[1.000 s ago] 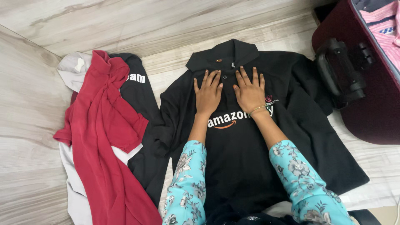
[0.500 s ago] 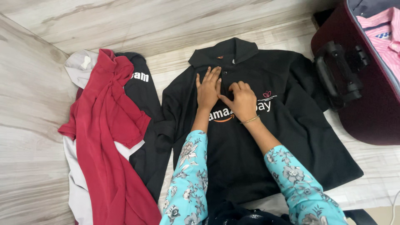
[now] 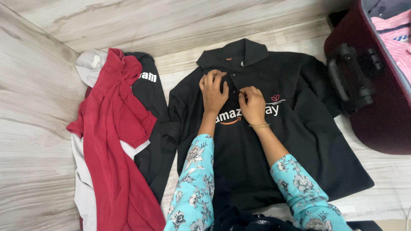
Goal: The person buttons and folds two black polo shirts on a desk and places them into an open suitcase.
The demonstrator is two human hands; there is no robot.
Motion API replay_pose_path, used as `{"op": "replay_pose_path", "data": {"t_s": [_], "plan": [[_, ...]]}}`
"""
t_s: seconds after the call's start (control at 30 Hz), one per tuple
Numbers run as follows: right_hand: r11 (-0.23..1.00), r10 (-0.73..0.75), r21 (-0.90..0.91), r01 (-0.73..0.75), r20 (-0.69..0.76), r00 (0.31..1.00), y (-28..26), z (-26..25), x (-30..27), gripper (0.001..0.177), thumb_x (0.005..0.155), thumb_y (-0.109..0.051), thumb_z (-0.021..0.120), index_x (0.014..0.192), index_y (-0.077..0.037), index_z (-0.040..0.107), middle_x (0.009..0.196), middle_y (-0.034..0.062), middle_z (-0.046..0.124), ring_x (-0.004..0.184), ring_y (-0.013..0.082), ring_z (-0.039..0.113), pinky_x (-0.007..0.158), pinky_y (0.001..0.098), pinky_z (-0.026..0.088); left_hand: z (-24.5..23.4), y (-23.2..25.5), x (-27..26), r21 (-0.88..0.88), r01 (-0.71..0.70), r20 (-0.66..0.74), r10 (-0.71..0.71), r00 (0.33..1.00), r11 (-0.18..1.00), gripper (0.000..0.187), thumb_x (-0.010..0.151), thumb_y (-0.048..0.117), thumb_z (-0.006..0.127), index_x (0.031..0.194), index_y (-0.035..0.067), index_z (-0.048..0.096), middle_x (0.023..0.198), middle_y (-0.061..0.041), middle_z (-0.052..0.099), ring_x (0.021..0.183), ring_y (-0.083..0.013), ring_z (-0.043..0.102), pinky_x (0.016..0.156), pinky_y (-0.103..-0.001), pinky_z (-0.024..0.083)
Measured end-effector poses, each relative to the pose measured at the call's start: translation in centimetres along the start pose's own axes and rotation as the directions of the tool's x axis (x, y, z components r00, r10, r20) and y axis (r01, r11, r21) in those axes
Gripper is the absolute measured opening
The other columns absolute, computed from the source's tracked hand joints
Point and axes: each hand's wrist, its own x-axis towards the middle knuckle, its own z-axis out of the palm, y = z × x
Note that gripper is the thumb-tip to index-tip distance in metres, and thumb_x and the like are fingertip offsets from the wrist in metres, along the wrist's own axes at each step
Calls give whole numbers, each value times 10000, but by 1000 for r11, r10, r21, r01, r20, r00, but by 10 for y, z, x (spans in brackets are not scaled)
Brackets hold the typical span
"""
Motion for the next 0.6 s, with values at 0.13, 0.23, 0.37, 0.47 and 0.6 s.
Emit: {"op": "replay_pose_path", "data": {"t_s": [0.13,0.23,0.37,0.47,0.6], "plan": [[998,-67,-5,67,7,998,-1,2,-2,87,919,-14,667,1002,6,685,965,128,669,899,323,616,818,435,502,-4,5,2,7,37,-81,-36,996,999,266,881,97,681,1146,109,677,1174,-45,601,1139,-244,584,1071,-459,378],[998,-68,-7,68,11,998,0,3,-3,91,918,-6,657,1005,7,682,971,132,668,909,328,616,827,440,500,-6,12,-2,23,133,-80,-130,988,991,189,910,122,688,1098,110,699,1069,-24,638,1051,-219,616,1000,-430,394],[998,-66,-1,66,-1,998,2,6,0,112,898,6,649,1003,4,687,974,136,670,919,337,615,832,450,497,-3,32,-17,-36,310,184,-299,936,950,117,907,180,712,1000,116,742,921,17,698,926,-201,678,861,-404,434],[998,-66,1,66,5,998,3,6,1,117,902,7,643,1010,6,686,990,143,671,926,342,611,839,450,498,-5,40,-26,-90,447,258,-413,874,890,126,904,218,722,991,132,752,919,19,705,851,-189,692,777,-394,446],[999,-49,-1,49,27,998,0,4,0,114,906,-8,644,1011,6,688,980,142,670,929,346,611,838,456,493,-2,45,-33,-70,461,164,-445,880,885,128,863,201,752,974,135,756,899,9,694,810,-181,683,770,-388,420]]}}
